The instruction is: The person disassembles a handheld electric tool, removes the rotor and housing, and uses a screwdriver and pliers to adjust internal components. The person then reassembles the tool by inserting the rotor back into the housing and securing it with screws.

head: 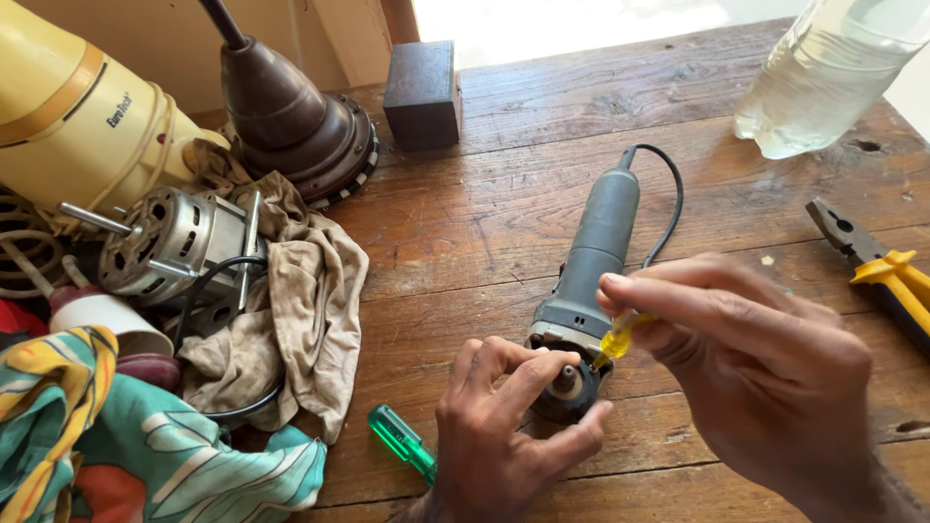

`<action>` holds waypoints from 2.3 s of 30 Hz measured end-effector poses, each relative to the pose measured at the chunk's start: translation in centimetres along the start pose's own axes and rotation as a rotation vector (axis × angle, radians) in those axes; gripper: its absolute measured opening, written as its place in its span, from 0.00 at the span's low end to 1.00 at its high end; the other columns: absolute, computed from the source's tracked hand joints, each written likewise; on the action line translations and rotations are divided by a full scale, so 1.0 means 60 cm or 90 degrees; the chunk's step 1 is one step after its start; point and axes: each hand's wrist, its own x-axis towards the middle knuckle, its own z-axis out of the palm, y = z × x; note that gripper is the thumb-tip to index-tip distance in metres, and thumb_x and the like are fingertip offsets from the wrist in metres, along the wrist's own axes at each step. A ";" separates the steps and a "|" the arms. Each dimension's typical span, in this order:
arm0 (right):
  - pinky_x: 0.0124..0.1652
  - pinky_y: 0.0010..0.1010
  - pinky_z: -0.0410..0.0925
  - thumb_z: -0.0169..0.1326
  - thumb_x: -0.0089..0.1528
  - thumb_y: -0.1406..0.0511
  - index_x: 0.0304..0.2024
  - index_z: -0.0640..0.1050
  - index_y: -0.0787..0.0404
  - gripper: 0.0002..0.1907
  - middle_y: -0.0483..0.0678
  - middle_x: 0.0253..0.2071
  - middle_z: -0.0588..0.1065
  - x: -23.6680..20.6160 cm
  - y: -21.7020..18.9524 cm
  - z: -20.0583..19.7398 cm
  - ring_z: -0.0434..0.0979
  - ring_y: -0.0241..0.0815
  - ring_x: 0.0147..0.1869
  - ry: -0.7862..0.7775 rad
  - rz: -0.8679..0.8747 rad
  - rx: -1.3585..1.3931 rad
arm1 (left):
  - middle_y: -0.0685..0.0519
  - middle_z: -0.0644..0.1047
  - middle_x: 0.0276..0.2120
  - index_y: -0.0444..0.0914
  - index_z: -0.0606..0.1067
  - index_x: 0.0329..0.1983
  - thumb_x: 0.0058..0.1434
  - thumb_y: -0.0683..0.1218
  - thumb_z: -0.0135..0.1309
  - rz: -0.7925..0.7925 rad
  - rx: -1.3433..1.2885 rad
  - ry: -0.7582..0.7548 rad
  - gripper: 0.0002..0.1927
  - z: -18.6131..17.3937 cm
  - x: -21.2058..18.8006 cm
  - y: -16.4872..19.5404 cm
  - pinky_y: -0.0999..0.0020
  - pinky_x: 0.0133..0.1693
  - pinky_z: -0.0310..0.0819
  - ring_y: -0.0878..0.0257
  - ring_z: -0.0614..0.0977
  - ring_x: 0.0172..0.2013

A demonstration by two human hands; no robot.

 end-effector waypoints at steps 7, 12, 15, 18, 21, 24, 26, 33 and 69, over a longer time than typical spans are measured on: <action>0.42 0.27 0.78 0.60 0.61 0.66 0.51 0.81 0.58 0.15 0.50 0.47 0.81 -0.011 0.017 0.006 0.85 0.39 0.46 -0.011 -0.012 0.016 | 0.52 0.77 0.33 0.36 0.80 0.48 0.56 0.54 0.71 0.088 0.046 -0.013 0.23 -0.001 -0.001 -0.008 0.61 0.33 0.75 0.59 0.77 0.36; 0.50 0.31 0.82 0.54 0.64 0.63 0.54 0.77 0.61 0.16 0.52 0.51 0.81 -0.013 0.025 0.007 0.85 0.43 0.54 -0.031 -0.036 0.058 | 0.52 0.78 0.35 0.36 0.80 0.48 0.55 0.54 0.71 0.086 0.043 -0.006 0.24 -0.004 -0.001 -0.008 0.61 0.34 0.76 0.59 0.78 0.37; 0.49 0.31 0.81 0.58 0.64 0.59 0.51 0.80 0.59 0.16 0.53 0.51 0.81 -0.012 0.028 0.008 0.84 0.42 0.54 -0.023 -0.065 0.037 | 0.52 0.78 0.36 0.36 0.80 0.49 0.56 0.54 0.72 0.102 0.058 -0.021 0.24 -0.004 0.000 -0.009 0.61 0.34 0.76 0.59 0.78 0.37; 0.50 0.30 0.80 0.54 0.67 0.61 0.52 0.78 0.59 0.14 0.51 0.51 0.82 -0.010 0.030 0.006 0.85 0.41 0.54 -0.015 0.010 0.065 | 0.52 0.78 0.36 0.38 0.80 0.49 0.54 0.54 0.72 0.063 0.034 -0.015 0.24 -0.003 -0.001 -0.007 0.61 0.36 0.78 0.59 0.79 0.38; 0.52 0.32 0.81 0.52 0.66 0.60 0.55 0.75 0.60 0.17 0.54 0.53 0.80 -0.011 0.031 0.004 0.84 0.43 0.56 -0.022 -0.006 0.052 | 0.52 0.78 0.36 0.39 0.81 0.49 0.53 0.53 0.72 0.044 0.020 -0.006 0.24 -0.006 -0.001 -0.006 0.60 0.37 0.78 0.58 0.80 0.39; 0.50 0.33 0.80 0.59 0.63 0.60 0.55 0.79 0.60 0.19 0.54 0.51 0.80 -0.012 0.035 0.006 0.84 0.44 0.54 -0.017 -0.071 -0.068 | 0.52 0.78 0.36 0.40 0.81 0.49 0.52 0.53 0.73 0.039 0.025 -0.005 0.24 -0.006 0.000 -0.004 0.60 0.37 0.78 0.58 0.80 0.38; 0.49 0.31 0.79 0.56 0.67 0.62 0.60 0.76 0.60 0.19 0.51 0.52 0.82 -0.015 0.036 0.001 0.87 0.38 0.55 -0.029 0.001 -0.015 | 0.52 0.78 0.36 0.40 0.81 0.49 0.52 0.53 0.73 0.035 0.022 -0.002 0.24 -0.005 0.001 -0.004 0.60 0.37 0.78 0.58 0.80 0.38; 0.46 0.31 0.80 0.63 0.61 0.60 0.61 0.78 0.59 0.25 0.51 0.49 0.81 -0.024 0.046 -0.002 0.83 0.39 0.53 -0.039 -0.035 -0.113 | 0.52 0.78 0.37 0.40 0.81 0.49 0.51 0.53 0.74 0.046 0.023 -0.002 0.25 -0.006 0.002 -0.005 0.60 0.37 0.79 0.58 0.80 0.39; 0.53 0.37 0.79 0.58 0.65 0.61 0.59 0.73 0.59 0.21 0.55 0.53 0.80 -0.023 0.044 0.019 0.84 0.46 0.56 -0.029 -0.146 -0.021 | 0.51 0.77 0.38 0.34 0.78 0.48 0.54 0.49 0.73 0.142 0.101 0.021 0.23 -0.017 0.008 -0.026 0.61 0.35 0.79 0.57 0.79 0.37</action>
